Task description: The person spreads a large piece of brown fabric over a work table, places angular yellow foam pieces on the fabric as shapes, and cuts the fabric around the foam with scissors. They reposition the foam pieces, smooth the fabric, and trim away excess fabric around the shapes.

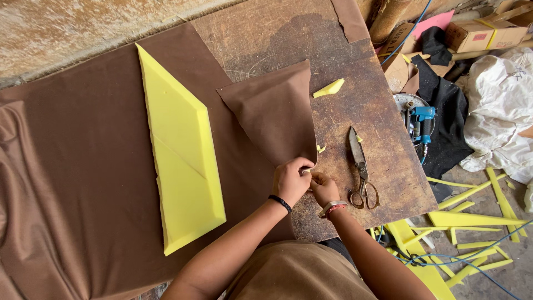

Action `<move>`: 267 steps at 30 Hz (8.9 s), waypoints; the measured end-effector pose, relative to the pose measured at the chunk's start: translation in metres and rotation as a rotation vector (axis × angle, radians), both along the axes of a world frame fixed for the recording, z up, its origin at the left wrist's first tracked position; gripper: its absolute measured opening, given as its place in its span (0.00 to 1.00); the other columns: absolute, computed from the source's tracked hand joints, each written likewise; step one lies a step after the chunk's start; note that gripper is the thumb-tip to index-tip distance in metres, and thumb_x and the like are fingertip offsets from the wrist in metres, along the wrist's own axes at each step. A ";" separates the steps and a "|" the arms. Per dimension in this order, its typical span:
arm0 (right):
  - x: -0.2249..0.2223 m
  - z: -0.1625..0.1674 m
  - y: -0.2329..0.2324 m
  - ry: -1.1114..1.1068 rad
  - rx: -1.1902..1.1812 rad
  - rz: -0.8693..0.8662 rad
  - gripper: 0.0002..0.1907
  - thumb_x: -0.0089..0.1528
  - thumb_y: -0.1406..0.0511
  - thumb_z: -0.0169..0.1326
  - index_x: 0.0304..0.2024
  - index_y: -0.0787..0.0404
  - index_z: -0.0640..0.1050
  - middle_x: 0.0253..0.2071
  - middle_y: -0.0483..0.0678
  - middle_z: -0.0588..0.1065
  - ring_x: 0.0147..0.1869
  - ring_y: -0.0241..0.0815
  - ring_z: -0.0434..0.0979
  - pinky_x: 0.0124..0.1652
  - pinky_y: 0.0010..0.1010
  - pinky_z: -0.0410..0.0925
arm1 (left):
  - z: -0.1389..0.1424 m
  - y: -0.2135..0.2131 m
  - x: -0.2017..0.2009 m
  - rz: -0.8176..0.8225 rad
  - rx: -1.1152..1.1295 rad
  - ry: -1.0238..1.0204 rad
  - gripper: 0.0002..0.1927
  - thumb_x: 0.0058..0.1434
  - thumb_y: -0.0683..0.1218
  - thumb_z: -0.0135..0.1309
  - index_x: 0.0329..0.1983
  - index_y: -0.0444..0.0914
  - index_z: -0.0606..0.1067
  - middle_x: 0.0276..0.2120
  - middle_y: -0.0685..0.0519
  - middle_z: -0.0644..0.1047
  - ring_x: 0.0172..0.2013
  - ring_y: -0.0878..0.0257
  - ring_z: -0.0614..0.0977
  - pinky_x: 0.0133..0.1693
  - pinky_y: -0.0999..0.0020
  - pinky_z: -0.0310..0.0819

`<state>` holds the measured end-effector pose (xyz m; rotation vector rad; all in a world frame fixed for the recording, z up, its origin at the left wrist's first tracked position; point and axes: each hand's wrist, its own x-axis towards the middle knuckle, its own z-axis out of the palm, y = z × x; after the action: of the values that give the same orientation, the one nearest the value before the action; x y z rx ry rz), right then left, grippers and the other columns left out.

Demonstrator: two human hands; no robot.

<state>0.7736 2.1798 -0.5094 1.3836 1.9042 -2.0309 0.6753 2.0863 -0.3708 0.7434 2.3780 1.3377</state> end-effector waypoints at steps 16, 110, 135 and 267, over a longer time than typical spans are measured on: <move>-0.035 0.072 0.016 0.326 -0.468 -0.227 0.05 0.65 0.69 0.51 0.41 0.59 0.79 0.32 0.44 0.77 0.31 0.35 0.75 0.30 0.27 0.68 | -0.138 -0.054 -0.113 0.422 0.467 -1.088 0.24 0.61 0.60 0.55 0.39 0.33 0.75 0.34 0.46 0.82 0.30 0.60 0.81 0.35 0.62 0.80; -0.071 0.109 -0.194 0.280 -0.065 0.615 0.17 0.53 0.67 0.65 0.42 0.71 0.81 0.35 0.50 0.81 0.35 0.39 0.80 0.37 0.29 0.73 | -0.080 -0.425 0.117 1.016 0.673 -0.607 0.11 0.63 0.41 0.56 0.49 0.35 0.77 0.36 0.53 0.82 0.32 0.68 0.81 0.32 0.72 0.75; 0.289 0.070 -0.763 0.157 0.067 2.101 0.28 0.49 0.56 0.65 0.46 0.71 0.82 0.40 0.55 0.83 0.39 0.46 0.82 0.40 0.34 0.70 | -0.106 -0.738 0.733 2.217 1.316 -0.016 0.10 0.67 0.36 0.49 0.49 0.36 0.77 0.37 0.51 0.83 0.32 0.64 0.83 0.31 0.72 0.76; -0.170 -0.014 -0.115 0.059 -0.056 -0.225 0.34 0.56 0.75 0.62 0.66 0.62 0.71 0.60 0.51 0.76 0.61 0.43 0.78 0.60 0.35 0.70 | -0.147 -0.232 -0.252 0.376 0.104 -0.523 0.52 0.48 0.36 0.66 0.74 0.44 0.53 0.61 0.51 0.71 0.55 0.56 0.76 0.56 0.61 0.75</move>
<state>0.6033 2.0645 -0.5235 1.6063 1.7694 -2.2278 0.4232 1.8547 -0.5181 -0.0526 2.0850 1.5715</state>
